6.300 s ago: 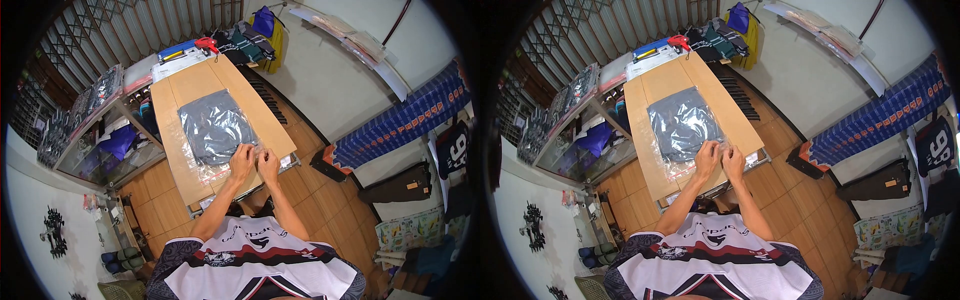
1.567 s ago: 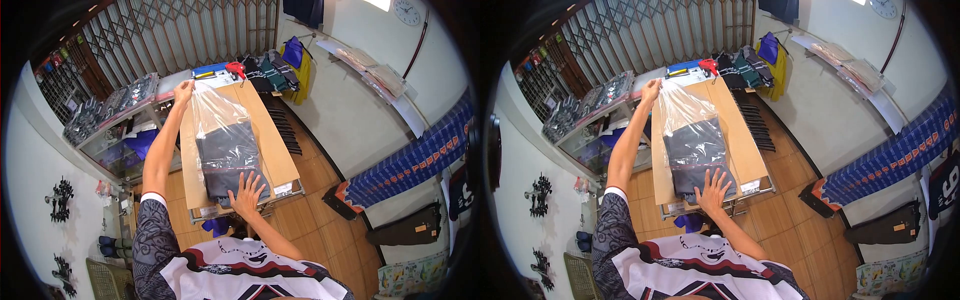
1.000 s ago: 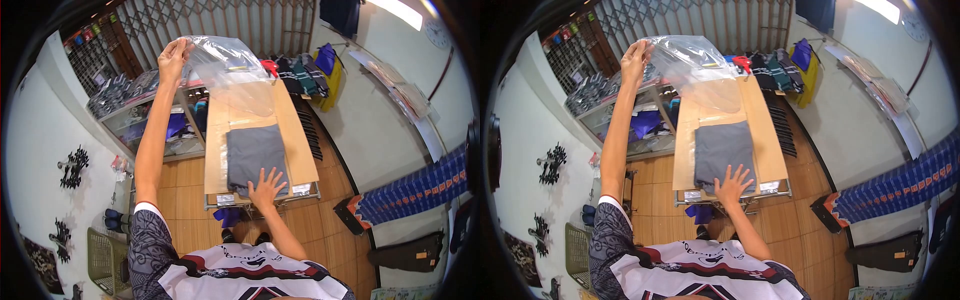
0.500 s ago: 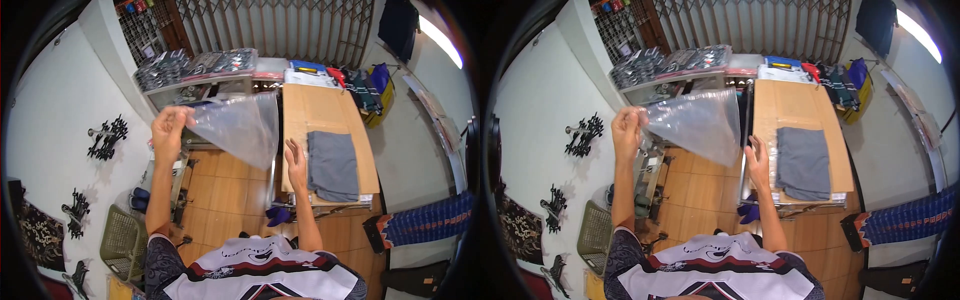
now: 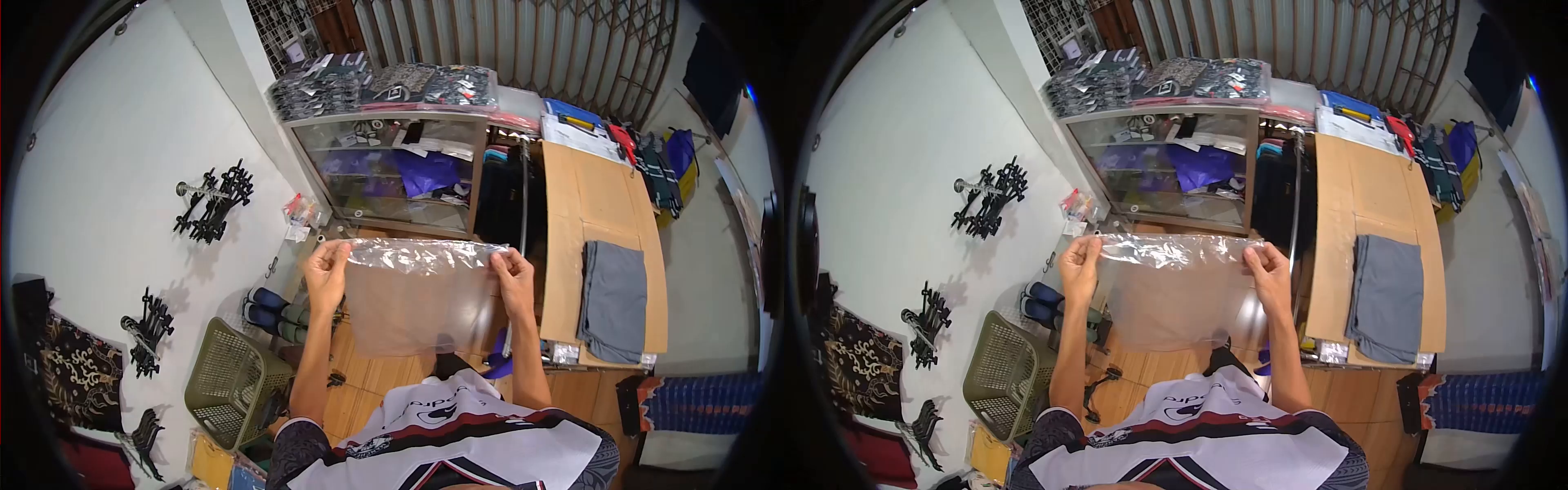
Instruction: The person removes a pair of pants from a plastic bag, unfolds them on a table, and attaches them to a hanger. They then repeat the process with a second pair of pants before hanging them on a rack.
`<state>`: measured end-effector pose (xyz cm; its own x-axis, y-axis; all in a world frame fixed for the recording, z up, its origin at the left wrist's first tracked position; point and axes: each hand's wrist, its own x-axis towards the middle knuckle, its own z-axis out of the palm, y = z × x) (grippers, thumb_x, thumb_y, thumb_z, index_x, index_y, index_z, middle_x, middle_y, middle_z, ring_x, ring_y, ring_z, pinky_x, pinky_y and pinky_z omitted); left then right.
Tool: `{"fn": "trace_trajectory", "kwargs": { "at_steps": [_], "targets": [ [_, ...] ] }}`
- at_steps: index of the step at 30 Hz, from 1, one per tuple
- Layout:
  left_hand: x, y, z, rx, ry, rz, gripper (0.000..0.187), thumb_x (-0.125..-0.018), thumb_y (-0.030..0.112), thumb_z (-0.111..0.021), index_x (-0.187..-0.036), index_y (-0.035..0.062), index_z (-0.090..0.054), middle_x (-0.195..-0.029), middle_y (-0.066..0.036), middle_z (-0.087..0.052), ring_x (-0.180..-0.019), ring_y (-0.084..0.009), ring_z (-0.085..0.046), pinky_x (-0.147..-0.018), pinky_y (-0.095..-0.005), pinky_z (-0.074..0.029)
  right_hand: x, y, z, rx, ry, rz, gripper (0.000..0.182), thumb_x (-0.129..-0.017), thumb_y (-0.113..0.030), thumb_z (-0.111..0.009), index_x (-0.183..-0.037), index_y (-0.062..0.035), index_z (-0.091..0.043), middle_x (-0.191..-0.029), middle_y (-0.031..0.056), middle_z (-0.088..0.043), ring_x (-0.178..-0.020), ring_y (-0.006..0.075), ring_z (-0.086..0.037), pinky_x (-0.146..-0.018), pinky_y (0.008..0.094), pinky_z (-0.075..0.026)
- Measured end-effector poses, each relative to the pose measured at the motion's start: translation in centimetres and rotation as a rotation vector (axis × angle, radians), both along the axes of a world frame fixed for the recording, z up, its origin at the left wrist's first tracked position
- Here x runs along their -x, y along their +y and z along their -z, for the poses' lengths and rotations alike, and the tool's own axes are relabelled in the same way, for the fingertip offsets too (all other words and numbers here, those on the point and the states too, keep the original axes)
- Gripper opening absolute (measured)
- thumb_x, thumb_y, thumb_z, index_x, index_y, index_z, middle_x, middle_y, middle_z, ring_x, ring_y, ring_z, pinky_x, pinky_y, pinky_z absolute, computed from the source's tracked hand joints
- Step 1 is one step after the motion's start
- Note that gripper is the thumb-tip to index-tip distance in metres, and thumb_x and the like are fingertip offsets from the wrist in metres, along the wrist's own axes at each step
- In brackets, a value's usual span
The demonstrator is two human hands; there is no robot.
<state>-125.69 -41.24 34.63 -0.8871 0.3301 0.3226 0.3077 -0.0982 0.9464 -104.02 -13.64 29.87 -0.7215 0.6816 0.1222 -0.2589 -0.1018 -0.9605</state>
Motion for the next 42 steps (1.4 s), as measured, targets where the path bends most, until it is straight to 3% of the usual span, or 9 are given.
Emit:
{"fn": "trace_trajectory", "kwargs": {
  "at_steps": [4, 21, 22, 30, 33, 34, 35, 38, 42],
  "targets": [
    [4.7, 3.0, 1.1, -0.001, -0.003, 0.036, 0.016, -0.099, 0.015, -0.069, -0.101, -0.0007, -0.072, -0.087, -0.001, -0.073, -0.071, -0.0032, -0.056, -0.064, -0.02, -0.043, 4.2, 2.4, -0.6, -0.034, 0.039, 0.053, 0.022, -0.103, -0.021, -0.063, -0.095, -0.0023, -0.068, -0.083, 0.0023, -0.07, -0.075, 0.0089, -0.066, -0.069, 0.0248, -0.054],
    [19.4, 23.1, 4.1, -0.019, -0.125, 0.22, 0.017, -0.102, 0.017, -0.065, -0.103, 0.0013, -0.072, -0.097, -0.006, -0.074, -0.08, -0.01, -0.066, -0.072, -0.0264, -0.056, 14.8, 17.0, -0.4, -0.06, -0.02, 0.321, 0.025, -0.106, -0.025, -0.058, -0.1, -0.0026, -0.068, -0.084, 0.008, -0.073, -0.07, 0.0124, -0.067, -0.066, 0.0263, -0.055],
    [19.9, 24.8, 3.9, -0.047, -0.16, 0.258, 0.019, -0.102, 0.019, -0.066, -0.103, 0.0012, -0.072, -0.097, -0.006, -0.074, -0.079, -0.01, -0.066, -0.073, -0.026, -0.055, 14.9, 17.7, -0.7, -0.008, -0.026, 0.356, 0.023, -0.104, -0.022, -0.062, -0.101, -0.0014, -0.071, -0.085, 0.0067, -0.074, -0.071, 0.0091, -0.065, -0.067, 0.0238, -0.052],
    [26.2, 38.2, 4.9, 0.002, -0.039, 0.593, 0.017, -0.101, 0.014, -0.066, -0.105, -0.0017, -0.072, -0.1, -0.007, -0.075, -0.091, -0.0121, -0.066, -0.086, -0.0275, -0.053, 16.3, 25.5, -1.3, -0.194, -0.047, 0.731, 0.018, -0.101, -0.017, -0.067, -0.096, -0.0007, -0.072, -0.082, 0.0055, -0.073, -0.069, 0.0093, -0.065, -0.065, 0.0242, -0.052],
    [28.8, 43.4, 3.5, 0.187, 0.02, 0.655, 0.017, -0.101, 0.015, -0.066, -0.104, 0.0, -0.073, -0.098, -0.003, -0.075, -0.088, -0.0059, -0.062, -0.077, -0.0221, -0.049, 17.6, 28.8, -1.9, -0.195, -0.034, 0.864, 0.017, -0.1, -0.016, -0.068, -0.096, 0.0006, -0.071, -0.081, 0.0057, -0.072, -0.068, 0.0099, -0.065, -0.064, 0.0241, -0.052],
    [29.6, 45.4, 3.5, 0.141, 0.02, 0.683, 0.018, -0.1, 0.017, -0.067, -0.104, 0.0013, -0.075, -0.095, 0.002, -0.074, -0.078, -0.0019, -0.057, -0.066, -0.0191, -0.042, 18.6, 29.3, -3.2, -0.183, -0.002, 0.914, 0.017, -0.1, -0.015, -0.068, -0.095, 0.0011, -0.07, -0.079, 0.0061, -0.071, -0.068, 0.0106, -0.065, -0.063, 0.0239, -0.052],
    [30.6, 47.2, 3.2, 0.151, 0.052, 0.728, 0.016, -0.101, 0.016, -0.067, -0.103, 0.0021, -0.075, -0.093, 0.002, -0.073, -0.074, -0.0012, -0.055, -0.063, -0.0198, -0.043, 19.3, 30.1, -4.0, -0.221, 0.001, 0.966, 0.016, -0.1, -0.014, -0.068, -0.095, 0.0011, -0.069, -0.079, 0.0062, -0.071, -0.067, 0.0107, -0.065, -0.063, 0.0239, -0.052],
    [33.1, 52.4, 2.4, 0.113, -0.03, 0.914, 0.017, -0.103, 0.016, -0.063, -0.105, 0.0013, -0.071, -0.092, 0.0, -0.071, -0.068, -0.0022, -0.056, -0.06, -0.0184, -0.046, 21.2, 32.8, -4.7, -0.335, -0.01, 1.11, 0.014, -0.1, -0.013, -0.067, -0.095, 0.0003, -0.068, -0.08, 0.0071, -0.071, -0.067, 0.0108, -0.065, -0.062, 0.0239, -0.051],
    [36.1, 59.4, 1.9, 0.161, -0.119, 1.113, 0.02, -0.106, 0.019, -0.057, -0.111, 0.0003, -0.063, -0.108, -0.01, -0.071, -0.073, -0.01, -0.068, -0.059, -0.0201, -0.052, 23.8, 35.8, -6.1, -0.394, -0.044, 1.232, 0.013, -0.101, -0.012, -0.067, -0.096, -0.0009, -0.067, -0.08, 0.007, -0.071, -0.065, 0.01, -0.064, -0.06, 0.0232, -0.05]
  ]
}}
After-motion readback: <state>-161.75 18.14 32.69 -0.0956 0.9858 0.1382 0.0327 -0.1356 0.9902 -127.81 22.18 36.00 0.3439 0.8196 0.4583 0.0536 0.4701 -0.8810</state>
